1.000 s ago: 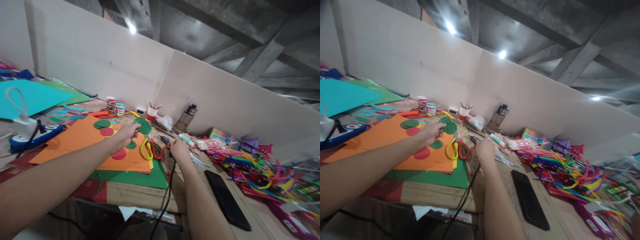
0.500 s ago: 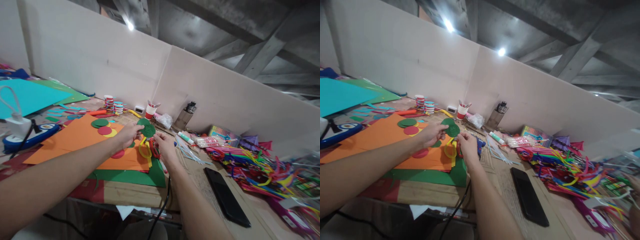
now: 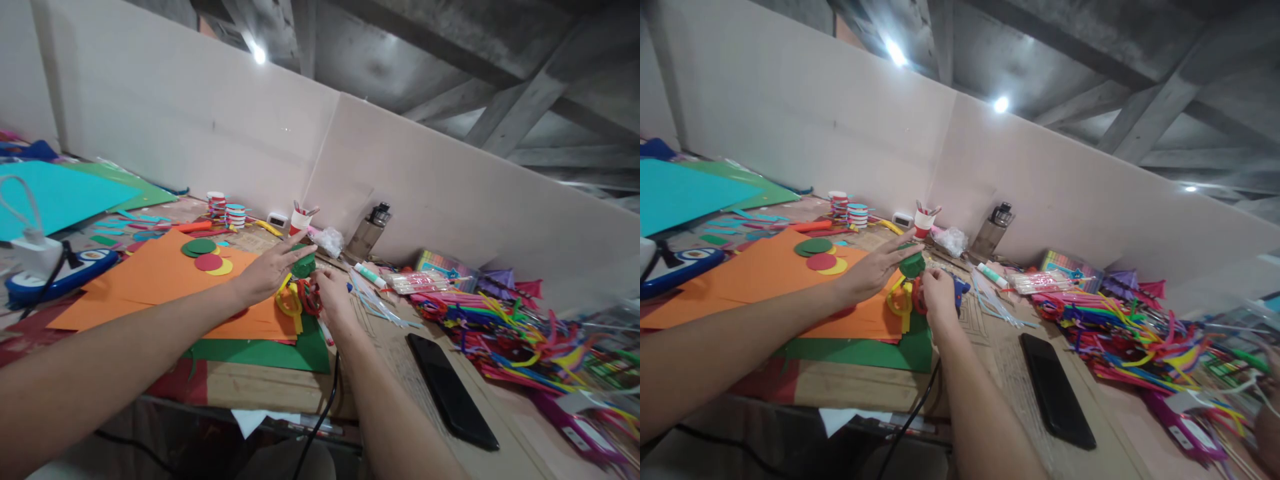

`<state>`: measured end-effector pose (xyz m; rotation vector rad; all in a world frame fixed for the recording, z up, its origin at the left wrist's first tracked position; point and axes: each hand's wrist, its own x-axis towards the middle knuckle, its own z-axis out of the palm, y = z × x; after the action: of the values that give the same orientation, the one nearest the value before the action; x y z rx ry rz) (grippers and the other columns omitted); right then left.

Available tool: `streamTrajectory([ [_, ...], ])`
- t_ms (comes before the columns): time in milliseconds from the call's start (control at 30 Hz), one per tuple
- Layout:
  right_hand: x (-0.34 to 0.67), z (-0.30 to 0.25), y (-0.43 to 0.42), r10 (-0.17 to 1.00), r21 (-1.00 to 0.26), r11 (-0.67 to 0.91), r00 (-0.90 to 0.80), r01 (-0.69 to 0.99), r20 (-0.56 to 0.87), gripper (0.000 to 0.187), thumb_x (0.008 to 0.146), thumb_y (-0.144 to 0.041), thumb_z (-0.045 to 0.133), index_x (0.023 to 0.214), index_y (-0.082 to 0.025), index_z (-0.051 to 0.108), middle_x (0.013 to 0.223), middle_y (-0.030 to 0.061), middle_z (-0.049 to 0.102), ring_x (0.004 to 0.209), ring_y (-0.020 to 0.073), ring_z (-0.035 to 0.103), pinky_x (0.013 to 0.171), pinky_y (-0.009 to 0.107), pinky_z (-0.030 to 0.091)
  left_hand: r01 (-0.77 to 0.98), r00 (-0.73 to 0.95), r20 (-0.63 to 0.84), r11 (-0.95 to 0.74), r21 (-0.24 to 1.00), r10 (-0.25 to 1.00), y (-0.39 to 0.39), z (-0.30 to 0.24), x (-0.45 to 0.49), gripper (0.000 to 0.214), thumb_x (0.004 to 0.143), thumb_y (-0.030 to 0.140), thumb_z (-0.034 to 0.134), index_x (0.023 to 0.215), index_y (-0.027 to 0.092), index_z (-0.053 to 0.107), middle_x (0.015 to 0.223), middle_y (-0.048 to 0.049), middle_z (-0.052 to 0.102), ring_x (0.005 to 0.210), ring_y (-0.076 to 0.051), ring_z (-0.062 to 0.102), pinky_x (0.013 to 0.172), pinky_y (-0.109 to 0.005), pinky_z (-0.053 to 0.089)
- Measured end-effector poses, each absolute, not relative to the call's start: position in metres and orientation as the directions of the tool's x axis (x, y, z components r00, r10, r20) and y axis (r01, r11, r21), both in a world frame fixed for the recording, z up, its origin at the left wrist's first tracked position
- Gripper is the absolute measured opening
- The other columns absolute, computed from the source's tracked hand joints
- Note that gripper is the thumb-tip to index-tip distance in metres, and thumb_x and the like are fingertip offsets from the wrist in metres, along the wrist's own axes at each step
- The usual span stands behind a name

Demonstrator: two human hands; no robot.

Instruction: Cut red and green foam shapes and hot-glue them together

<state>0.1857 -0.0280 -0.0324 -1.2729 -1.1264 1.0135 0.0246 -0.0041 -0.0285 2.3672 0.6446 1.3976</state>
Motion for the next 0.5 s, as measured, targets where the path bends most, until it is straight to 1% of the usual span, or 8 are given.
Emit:
streamTrajectory([
  [100, 0.183, -0.029, -0.032, 0.988, -0.998, 0.02, 0.156, -0.061, 0.011, 0.01, 0.059, -0.025, 0.055, 0.065, -0.021, 0.047, 0.046, -0.008, 0.046, 0.038, 0.0072, 0.039, 0.037, 0.019, 0.028, 0.256, 0.501, 0.737, -0.891, 0.376, 0.455, -0.001, -0.033, 0.024, 0.053, 0.089, 0.011, 0.038, 0.136, 0.029, 0.052, 0.156, -0.0047, 0.033, 0.144, -0.022, 0.025, 0.117, -0.047, 0.023],
  [167, 0.181, -0.026, -0.034, 0.991, -0.993, 0.02, 0.131, -0.118, 0.004, 0.012, 0.058, -0.025, 0.056, 0.066, -0.021, 0.048, 0.048, -0.008, 0.048, 0.04, 0.007, 0.042, 0.038, 0.018, 0.03, 0.263, 0.521, 0.735, -0.901, 0.346, 0.434, 0.001, -0.035, 0.024, 0.054, 0.088, 0.01, 0.039, 0.136, 0.029, 0.052, 0.156, -0.0051, 0.032, 0.145, -0.023, 0.023, 0.117, -0.048, 0.022],
  [267, 0.179, -0.023, -0.037, 0.995, -0.982, 0.031, 0.1, -0.186, 0.013, 0.017, 0.059, -0.027, 0.06, 0.069, -0.02, 0.049, 0.053, -0.0079, 0.05, 0.045, 0.0072, 0.046, 0.042, 0.019, 0.037, 0.27, 0.532, 0.711, -0.888, 0.372, 0.459, 0.0, -0.036, 0.024, 0.057, 0.086, 0.008, 0.037, 0.138, 0.028, 0.05, 0.157, -0.0045, 0.031, 0.146, -0.022, 0.02, 0.118, -0.047, 0.022],
  [367, 0.178, -0.021, -0.038, 0.998, -0.963, 0.015, 0.059, -0.268, -0.001, 0.021, 0.059, -0.027, 0.064, 0.073, -0.021, 0.05, 0.06, -0.0072, 0.055, 0.052, 0.0091, 0.053, 0.047, 0.02, 0.043, 0.274, 0.555, 0.674, -0.872, 0.406, 0.488, -0.003, -0.036, 0.023, 0.06, 0.085, 0.008, 0.036, 0.142, 0.025, 0.047, 0.158, -0.0049, 0.027, 0.146, -0.023, 0.022, 0.118, -0.045, 0.021],
  [500, 0.177, -0.021, -0.039, 1.0, -0.941, -0.01, 0.02, -0.337, -0.017, 0.022, 0.06, -0.027, 0.067, 0.074, -0.021, 0.051, 0.065, -0.0053, 0.06, 0.056, 0.011, 0.059, 0.053, 0.023, 0.049, 0.284, 0.581, 0.641, -0.863, 0.419, 0.502, -0.005, -0.035, 0.021, 0.055, 0.089, 0.019, 0.041, 0.144, 0.021, 0.044, 0.158, -0.0087, 0.025, 0.145, -0.026, 0.023, 0.117, -0.044, 0.022],
])
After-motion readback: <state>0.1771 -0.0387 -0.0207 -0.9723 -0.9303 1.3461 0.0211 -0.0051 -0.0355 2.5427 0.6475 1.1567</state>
